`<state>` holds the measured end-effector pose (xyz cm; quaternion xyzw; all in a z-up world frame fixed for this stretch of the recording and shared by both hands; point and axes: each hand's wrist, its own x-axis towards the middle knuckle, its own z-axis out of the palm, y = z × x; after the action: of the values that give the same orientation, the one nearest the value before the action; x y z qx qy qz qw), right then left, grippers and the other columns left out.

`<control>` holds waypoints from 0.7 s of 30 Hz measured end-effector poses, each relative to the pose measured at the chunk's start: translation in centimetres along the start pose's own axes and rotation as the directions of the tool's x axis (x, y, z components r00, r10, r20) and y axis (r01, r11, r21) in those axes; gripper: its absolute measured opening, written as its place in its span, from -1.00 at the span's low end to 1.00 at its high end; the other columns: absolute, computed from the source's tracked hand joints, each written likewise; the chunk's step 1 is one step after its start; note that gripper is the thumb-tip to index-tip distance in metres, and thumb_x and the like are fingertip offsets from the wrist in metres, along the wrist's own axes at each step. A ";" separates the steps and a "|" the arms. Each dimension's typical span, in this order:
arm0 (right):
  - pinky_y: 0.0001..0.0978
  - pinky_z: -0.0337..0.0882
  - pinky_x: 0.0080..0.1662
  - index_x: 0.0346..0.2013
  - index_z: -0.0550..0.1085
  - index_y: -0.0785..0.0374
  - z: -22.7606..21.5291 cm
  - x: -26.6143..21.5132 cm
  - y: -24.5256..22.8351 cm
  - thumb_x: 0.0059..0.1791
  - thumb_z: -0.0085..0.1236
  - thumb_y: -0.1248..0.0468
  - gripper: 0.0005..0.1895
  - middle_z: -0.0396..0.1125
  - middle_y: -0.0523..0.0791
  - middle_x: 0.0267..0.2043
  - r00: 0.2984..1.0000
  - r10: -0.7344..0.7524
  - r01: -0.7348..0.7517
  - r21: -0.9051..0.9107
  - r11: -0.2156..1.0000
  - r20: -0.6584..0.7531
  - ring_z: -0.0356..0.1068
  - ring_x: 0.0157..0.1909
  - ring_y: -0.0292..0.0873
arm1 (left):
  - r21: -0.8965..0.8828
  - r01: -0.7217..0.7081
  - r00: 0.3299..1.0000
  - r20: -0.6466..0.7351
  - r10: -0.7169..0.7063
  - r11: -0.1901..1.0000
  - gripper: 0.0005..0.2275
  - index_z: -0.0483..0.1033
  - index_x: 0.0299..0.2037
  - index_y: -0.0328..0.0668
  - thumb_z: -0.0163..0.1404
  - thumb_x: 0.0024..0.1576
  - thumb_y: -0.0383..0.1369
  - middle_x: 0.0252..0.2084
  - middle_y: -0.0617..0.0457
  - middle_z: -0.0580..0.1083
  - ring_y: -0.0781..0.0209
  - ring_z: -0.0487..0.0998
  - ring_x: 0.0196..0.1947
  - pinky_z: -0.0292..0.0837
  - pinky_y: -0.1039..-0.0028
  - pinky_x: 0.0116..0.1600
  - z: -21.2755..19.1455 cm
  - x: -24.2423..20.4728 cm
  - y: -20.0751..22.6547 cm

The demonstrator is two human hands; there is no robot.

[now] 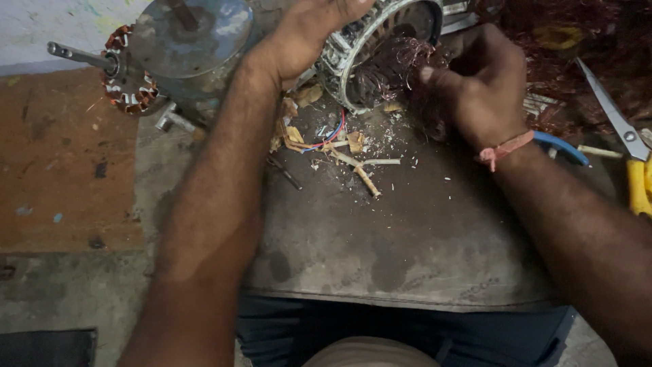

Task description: The person uses pliers to pull and cut copper windings from a motor stator core, repeatedly extracting coils and placing them on the workbench. The person rotates the stator to access different slots and continues removing wire throughout the clip.

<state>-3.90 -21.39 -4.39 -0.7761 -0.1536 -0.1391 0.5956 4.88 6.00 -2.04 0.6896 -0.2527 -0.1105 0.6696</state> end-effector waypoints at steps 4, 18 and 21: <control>-0.21 0.51 0.08 -0.11 0.43 0.36 0.1 0.0 -2.0 -0.06 0.37 0.43 -0.69 0.46 -0.01 -0.09 0.997 -0.073 0.073 -0.026 0.997 -0.005 0.48 -0.02 -0.07 | 0.059 -0.004 1.000 -0.017 0.005 0.998 -0.56 0.56 0.12 -0.32 0.10 0.26 -0.06 -0.02 -0.02 0.62 0.22 0.65 -0.02 0.59 0.36 0.15 0.2 0.0 -0.1; -0.15 0.50 -0.13 -0.10 0.58 0.32 -8.3 -8.8 -5.3 -0.17 0.33 0.01 -0.49 0.44 0.09 -0.05 0.962 0.032 0.260 -0.943 0.207 0.272 0.46 -0.07 0.07 | 0.160 -0.196 0.977 -0.055 0.207 0.967 -0.56 0.57 0.10 -0.28 0.13 0.27 -0.02 -0.03 0.03 0.60 0.24 0.65 -0.05 0.63 0.35 0.12 0.2 0.5 -1.2; -0.08 0.48 -0.13 -0.08 0.59 0.32 -8.7 -8.9 -3.5 -0.09 0.23 0.15 -0.63 0.44 0.12 -0.02 0.943 0.017 0.304 -0.885 0.352 0.331 0.45 -0.09 0.14 | 0.079 -0.260 0.965 0.004 0.261 0.962 -0.66 0.56 0.09 -0.33 0.15 0.34 -0.16 -0.03 0.03 0.58 0.25 0.62 -0.05 0.60 0.35 0.13 0.5 0.3 -0.4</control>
<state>-13.74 -29.55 -2.66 -0.9695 -0.2000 -0.1409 0.0118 4.98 5.41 -2.37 0.6767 -0.3433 -0.0092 0.6512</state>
